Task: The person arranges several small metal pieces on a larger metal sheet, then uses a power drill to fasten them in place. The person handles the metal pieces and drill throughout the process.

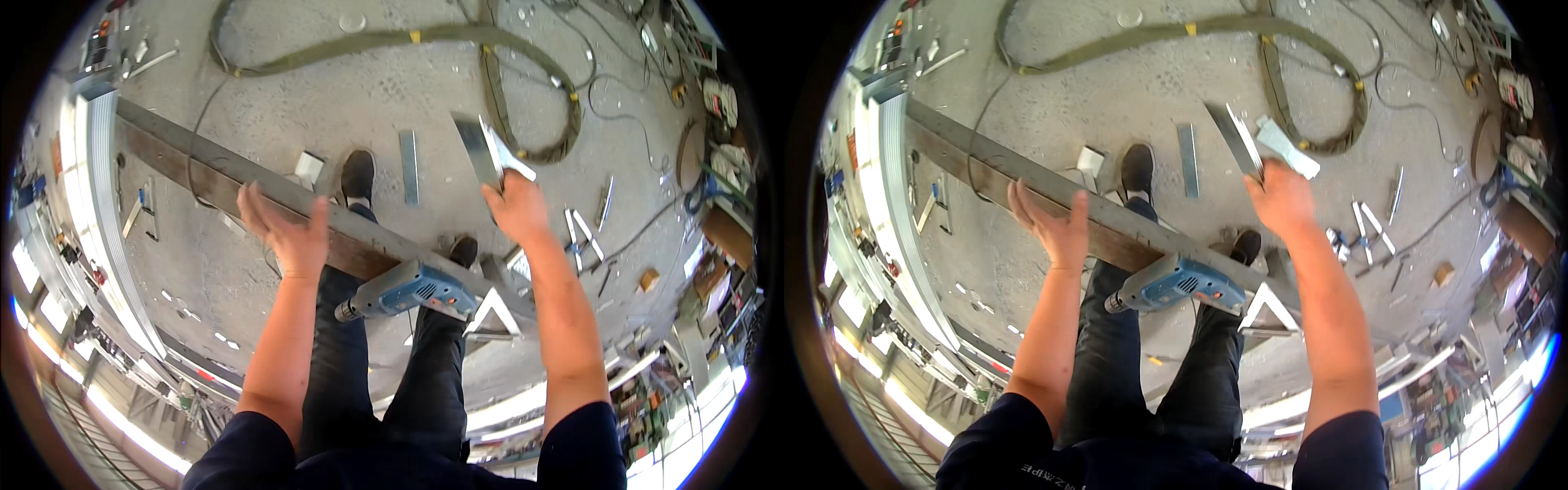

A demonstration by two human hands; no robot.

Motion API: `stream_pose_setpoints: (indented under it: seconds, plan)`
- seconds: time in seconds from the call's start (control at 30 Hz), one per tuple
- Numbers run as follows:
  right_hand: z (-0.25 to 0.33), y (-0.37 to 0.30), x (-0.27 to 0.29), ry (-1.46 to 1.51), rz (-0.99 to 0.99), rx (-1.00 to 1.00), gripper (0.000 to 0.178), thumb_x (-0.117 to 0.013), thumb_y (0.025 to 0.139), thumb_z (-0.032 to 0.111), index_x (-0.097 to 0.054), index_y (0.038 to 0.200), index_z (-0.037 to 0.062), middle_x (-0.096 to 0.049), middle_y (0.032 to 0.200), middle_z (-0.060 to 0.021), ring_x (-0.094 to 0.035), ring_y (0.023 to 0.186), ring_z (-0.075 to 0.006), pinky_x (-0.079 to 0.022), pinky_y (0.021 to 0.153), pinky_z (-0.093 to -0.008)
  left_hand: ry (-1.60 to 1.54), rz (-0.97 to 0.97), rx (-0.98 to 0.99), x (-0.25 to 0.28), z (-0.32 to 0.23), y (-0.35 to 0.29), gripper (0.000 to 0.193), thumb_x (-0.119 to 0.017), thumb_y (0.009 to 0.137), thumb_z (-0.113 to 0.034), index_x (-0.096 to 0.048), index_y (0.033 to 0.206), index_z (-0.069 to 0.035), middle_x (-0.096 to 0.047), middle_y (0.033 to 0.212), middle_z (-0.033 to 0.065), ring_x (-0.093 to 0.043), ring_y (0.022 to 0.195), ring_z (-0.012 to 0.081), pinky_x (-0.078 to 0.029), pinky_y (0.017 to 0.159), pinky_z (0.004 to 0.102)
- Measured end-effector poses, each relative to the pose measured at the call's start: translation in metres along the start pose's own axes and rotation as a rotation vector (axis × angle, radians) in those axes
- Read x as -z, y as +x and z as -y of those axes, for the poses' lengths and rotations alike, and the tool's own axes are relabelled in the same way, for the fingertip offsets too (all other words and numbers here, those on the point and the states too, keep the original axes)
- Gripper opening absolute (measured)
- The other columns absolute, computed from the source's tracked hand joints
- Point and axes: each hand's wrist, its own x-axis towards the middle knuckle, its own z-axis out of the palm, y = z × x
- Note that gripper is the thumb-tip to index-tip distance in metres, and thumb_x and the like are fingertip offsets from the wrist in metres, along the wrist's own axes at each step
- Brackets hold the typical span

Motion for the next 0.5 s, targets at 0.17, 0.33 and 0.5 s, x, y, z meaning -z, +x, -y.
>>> stream_pose_setpoints:
  seconds: [0.17, 0.33, 0.5]
  plan:
    - [0.069, 0.020, -0.013, -0.022, 0.061, 0.155, 0.022, -0.063, 0.088, 0.024, -0.062, 0.089, 0.0016, -0.065, 0.086, -0.0189, -0.065, 0.086, -0.0390, -0.051, 0.075, -0.0460, -0.982, 0.855, 0.198, -0.030, -0.048, 0.035, 0.108, -0.084, 0.073, -0.042, -0.019, 0.146, 0.004, -0.038, 0.138, 0.0273, -0.041, 0.127, 0.0348, -0.038, 0.104, 0.0450]
    - [0.136, 0.029, -0.043, -0.135, 0.267, 0.433, 0.025, -0.065, 0.086, 0.027, -0.066, 0.093, 0.0028, -0.068, 0.087, -0.0187, -0.066, 0.086, -0.0365, -0.053, 0.077, -0.0430, -1.491, 0.767, 0.868, -0.046, -0.079, 0.048, 0.095, -0.081, 0.079, -0.036, -0.023, 0.142, 0.002, -0.052, 0.116, 0.0184, -0.052, 0.109, 0.0248, -0.044, 0.094, 0.0381]
    - [0.100, 0.091, -0.055, 0.405, 0.434, 0.041, 0.040, -0.066, 0.087, 0.035, -0.068, 0.109, 0.0011, -0.071, 0.099, -0.0188, -0.068, 0.092, -0.0332, -0.052, 0.084, -0.0392, -1.766, 0.603, 1.308, -0.081, -0.021, 0.061, 0.023, -0.066, 0.089, -0.032, -0.052, 0.091, -0.014, -0.053, 0.078, 0.0015, -0.052, 0.074, 0.0167, -0.045, 0.072, 0.0376]
